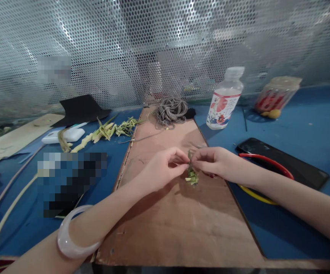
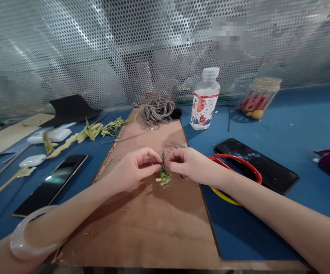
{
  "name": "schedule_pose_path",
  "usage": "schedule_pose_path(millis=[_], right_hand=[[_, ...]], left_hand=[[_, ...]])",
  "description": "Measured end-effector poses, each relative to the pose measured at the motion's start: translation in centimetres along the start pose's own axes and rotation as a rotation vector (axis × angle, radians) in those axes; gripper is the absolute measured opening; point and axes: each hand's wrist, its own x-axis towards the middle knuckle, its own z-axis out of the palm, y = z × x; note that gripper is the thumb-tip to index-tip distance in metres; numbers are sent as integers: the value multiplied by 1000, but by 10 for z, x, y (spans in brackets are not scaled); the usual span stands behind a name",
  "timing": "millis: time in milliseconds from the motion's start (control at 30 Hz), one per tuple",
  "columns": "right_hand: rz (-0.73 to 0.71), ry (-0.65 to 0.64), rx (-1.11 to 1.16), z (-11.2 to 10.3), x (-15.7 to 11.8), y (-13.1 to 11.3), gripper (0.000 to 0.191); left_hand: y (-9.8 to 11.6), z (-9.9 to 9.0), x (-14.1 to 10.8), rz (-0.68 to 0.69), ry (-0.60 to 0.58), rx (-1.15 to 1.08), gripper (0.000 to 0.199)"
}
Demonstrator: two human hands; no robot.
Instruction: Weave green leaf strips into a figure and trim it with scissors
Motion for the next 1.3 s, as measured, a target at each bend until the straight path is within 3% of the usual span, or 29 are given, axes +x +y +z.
schedule_pose_path(millis=[200,467,733,1033,1300], right_hand=[[39,10,65,1,-2,-5,13],[132,48,244,3,-4,-2,12],[164,59,315,5,-6,2,16],[222,54,447,6,-6,1,20],[187,31,519,7,-7,1,22]], left_hand=[[2,0,-1,21,0,41,8],[13,-3,-7,254,146,526,6],[16,-2,-8,221,137,589,9],[10,-3,-8,299,126,687,9],[9,-5,-7,351,100,765,11]])
